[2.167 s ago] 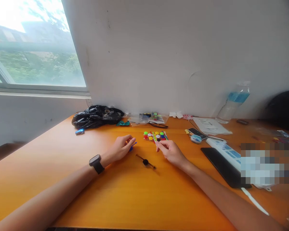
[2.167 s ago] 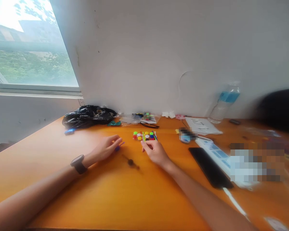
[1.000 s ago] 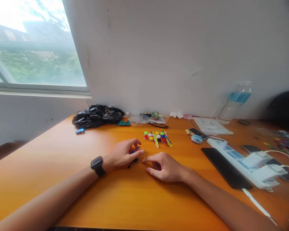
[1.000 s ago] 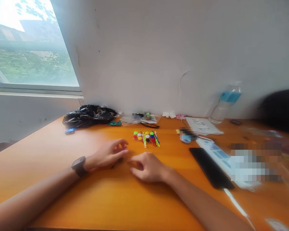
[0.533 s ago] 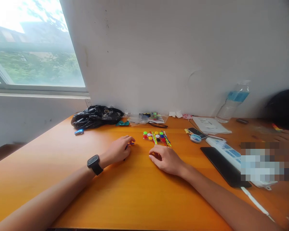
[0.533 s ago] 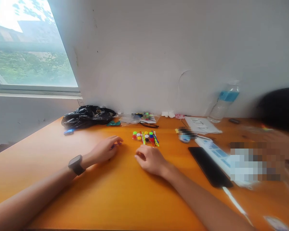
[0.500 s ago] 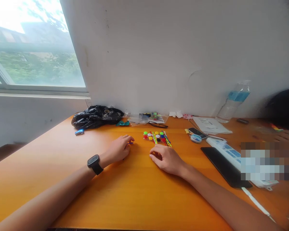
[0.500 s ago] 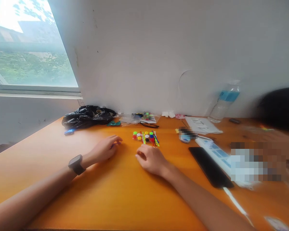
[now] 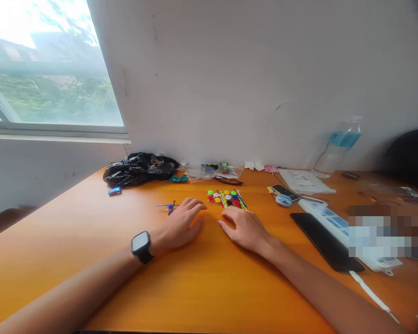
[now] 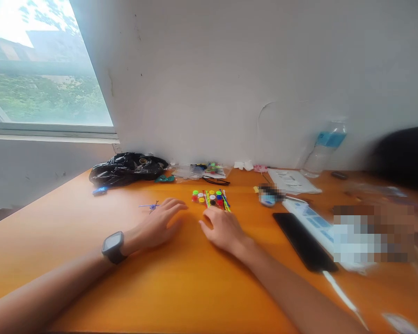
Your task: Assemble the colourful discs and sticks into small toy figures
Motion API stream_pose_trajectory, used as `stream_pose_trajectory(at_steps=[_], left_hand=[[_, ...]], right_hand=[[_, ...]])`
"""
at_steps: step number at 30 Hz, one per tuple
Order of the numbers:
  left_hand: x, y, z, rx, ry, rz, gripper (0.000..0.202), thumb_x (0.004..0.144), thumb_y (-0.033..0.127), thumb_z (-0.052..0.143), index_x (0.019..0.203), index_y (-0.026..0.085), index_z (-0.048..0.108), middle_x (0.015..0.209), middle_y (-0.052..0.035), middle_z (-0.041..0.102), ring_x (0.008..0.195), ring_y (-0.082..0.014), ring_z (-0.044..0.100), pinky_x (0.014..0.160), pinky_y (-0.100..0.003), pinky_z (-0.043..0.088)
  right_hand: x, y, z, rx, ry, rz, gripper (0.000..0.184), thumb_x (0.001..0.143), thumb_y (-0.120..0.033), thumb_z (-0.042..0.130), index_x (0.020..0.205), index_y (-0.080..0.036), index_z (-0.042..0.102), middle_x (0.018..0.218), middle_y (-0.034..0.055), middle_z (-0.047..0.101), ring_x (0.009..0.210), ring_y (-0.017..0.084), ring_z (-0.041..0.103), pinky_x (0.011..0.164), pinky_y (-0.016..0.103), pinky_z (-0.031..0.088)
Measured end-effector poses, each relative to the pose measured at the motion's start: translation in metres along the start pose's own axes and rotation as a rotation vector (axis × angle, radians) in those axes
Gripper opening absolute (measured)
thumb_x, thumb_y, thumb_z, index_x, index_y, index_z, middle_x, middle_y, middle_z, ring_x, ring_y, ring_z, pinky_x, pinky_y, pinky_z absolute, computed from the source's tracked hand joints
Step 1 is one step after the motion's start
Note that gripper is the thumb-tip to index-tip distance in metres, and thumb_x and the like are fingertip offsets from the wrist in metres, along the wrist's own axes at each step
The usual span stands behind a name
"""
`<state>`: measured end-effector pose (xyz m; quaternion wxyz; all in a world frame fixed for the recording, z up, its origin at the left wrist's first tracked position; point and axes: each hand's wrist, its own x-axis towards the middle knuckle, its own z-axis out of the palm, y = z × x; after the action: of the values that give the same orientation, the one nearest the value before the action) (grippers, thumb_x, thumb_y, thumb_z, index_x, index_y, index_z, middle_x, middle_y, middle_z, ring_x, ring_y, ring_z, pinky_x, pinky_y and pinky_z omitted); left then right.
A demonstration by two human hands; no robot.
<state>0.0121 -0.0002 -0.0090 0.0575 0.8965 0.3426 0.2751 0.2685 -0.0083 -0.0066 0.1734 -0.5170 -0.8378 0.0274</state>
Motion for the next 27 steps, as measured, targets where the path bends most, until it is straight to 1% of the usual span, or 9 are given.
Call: stream_pose_trajectory(at_steps=[2, 3, 5, 7, 9, 12, 16, 19, 27], left_hand=[[-0.001, 0.006, 0.001, -0.11, -0.093, 0.086, 0.036, 0.105, 0.026, 0.05, 0.14, 0.025, 0.055, 0.139, -0.0104, 0.061, 0.129, -0.0255, 0.057, 0.112, -0.043, 0.05], [-0.002, 0.007, 0.002, -0.149, -0.131, 0.108, 0.037, 0.106, 0.028, 0.049, 0.143, 0.026, 0.054, 0.142, -0.0103, 0.06, 0.131, -0.0248, 0.056, 0.114, -0.042, 0.049], [-0.003, 0.007, 0.005, -0.178, -0.168, 0.11, 0.041, 0.107, 0.033, 0.049, 0.147, 0.025, 0.051, 0.148, -0.0107, 0.057, 0.138, -0.0248, 0.053, 0.119, -0.042, 0.046], [-0.004, 0.003, 0.009, -0.152, -0.171, 0.083, 0.044, 0.108, 0.037, 0.049, 0.149, 0.024, 0.049, 0.153, -0.0112, 0.055, 0.145, -0.0263, 0.047, 0.123, -0.045, 0.042], [-0.004, -0.001, 0.011, -0.097, -0.156, 0.048, 0.046, 0.108, 0.039, 0.048, 0.151, 0.023, 0.047, 0.154, -0.0114, 0.054, 0.147, -0.0285, 0.044, 0.124, -0.048, 0.04], [-0.004, -0.006, 0.013, -0.015, -0.13, -0.005, 0.043, 0.108, 0.041, 0.047, 0.148, 0.024, 0.05, 0.153, -0.012, 0.054, 0.144, -0.0303, 0.045, 0.122, -0.051, 0.04], [-0.004, -0.006, 0.013, 0.078, -0.109, -0.113, 0.04, 0.108, 0.045, 0.045, 0.14, 0.024, 0.054, 0.149, -0.0139, 0.055, 0.138, -0.0333, 0.049, 0.116, -0.056, 0.042], [-0.004, -0.005, 0.012, 0.11, -0.098, -0.162, 0.038, 0.108, 0.047, 0.043, 0.135, 0.024, 0.056, 0.144, -0.0139, 0.057, 0.133, -0.0335, 0.051, 0.113, -0.056, 0.042], [-0.004, -0.007, 0.012, 0.096, -0.114, -0.146, 0.039, 0.107, 0.047, 0.044, 0.135, 0.022, 0.055, 0.146, -0.0153, 0.054, 0.134, -0.0337, 0.049, 0.112, -0.052, 0.042]], right_hand=[[0.0, -0.001, -0.001, -0.013, -0.006, -0.003, 0.022, 0.101, -0.04, 0.058, 0.1, -0.022, 0.07, 0.099, 0.0045, 0.075, 0.09, 0.021, 0.069, 0.071, 0.029, 0.039], [-0.001, -0.001, -0.001, -0.02, -0.008, -0.007, 0.022, 0.101, -0.041, 0.057, 0.1, -0.022, 0.07, 0.098, 0.0047, 0.075, 0.09, 0.021, 0.069, 0.071, 0.029, 0.039], [-0.002, -0.002, -0.002, -0.034, -0.008, -0.018, 0.023, 0.102, -0.041, 0.057, 0.099, -0.022, 0.071, 0.096, 0.0045, 0.075, 0.089, 0.022, 0.07, 0.071, 0.029, 0.039], [-0.002, -0.002, -0.002, -0.041, -0.005, -0.026, 0.023, 0.102, -0.041, 0.057, 0.099, -0.023, 0.071, 0.095, 0.0037, 0.076, 0.088, 0.021, 0.07, 0.071, 0.029, 0.039], [-0.002, -0.002, -0.001, -0.039, 0.008, -0.026, 0.022, 0.102, -0.04, 0.057, 0.1, -0.023, 0.071, 0.096, 0.0029, 0.075, 0.088, 0.021, 0.07, 0.071, 0.029, 0.039], [-0.001, -0.001, -0.001, -0.05, 0.041, -0.012, 0.022, 0.101, -0.04, 0.057, 0.101, -0.023, 0.07, 0.099, 0.003, 0.074, 0.088, 0.02, 0.07, 0.071, 0.029, 0.039], [0.001, 0.003, 0.0, -0.101, 0.068, 0.031, 0.025, 0.102, -0.041, 0.055, 0.099, -0.022, 0.07, 0.103, 0.0041, 0.072, 0.083, 0.018, 0.068, 0.069, 0.03, 0.038], [0.001, 0.005, 0.002, -0.121, 0.059, 0.047, 0.025, 0.102, -0.042, 0.056, 0.1, -0.022, 0.071, 0.105, 0.0038, 0.072, 0.082, 0.018, 0.068, 0.068, 0.03, 0.038], [-0.002, 0.002, 0.003, -0.153, -0.005, 0.072, 0.032, 0.102, -0.048, 0.054, 0.11, -0.022, 0.072, 0.113, 0.007, 0.071, 0.088, 0.021, 0.069, 0.07, 0.031, 0.04]])
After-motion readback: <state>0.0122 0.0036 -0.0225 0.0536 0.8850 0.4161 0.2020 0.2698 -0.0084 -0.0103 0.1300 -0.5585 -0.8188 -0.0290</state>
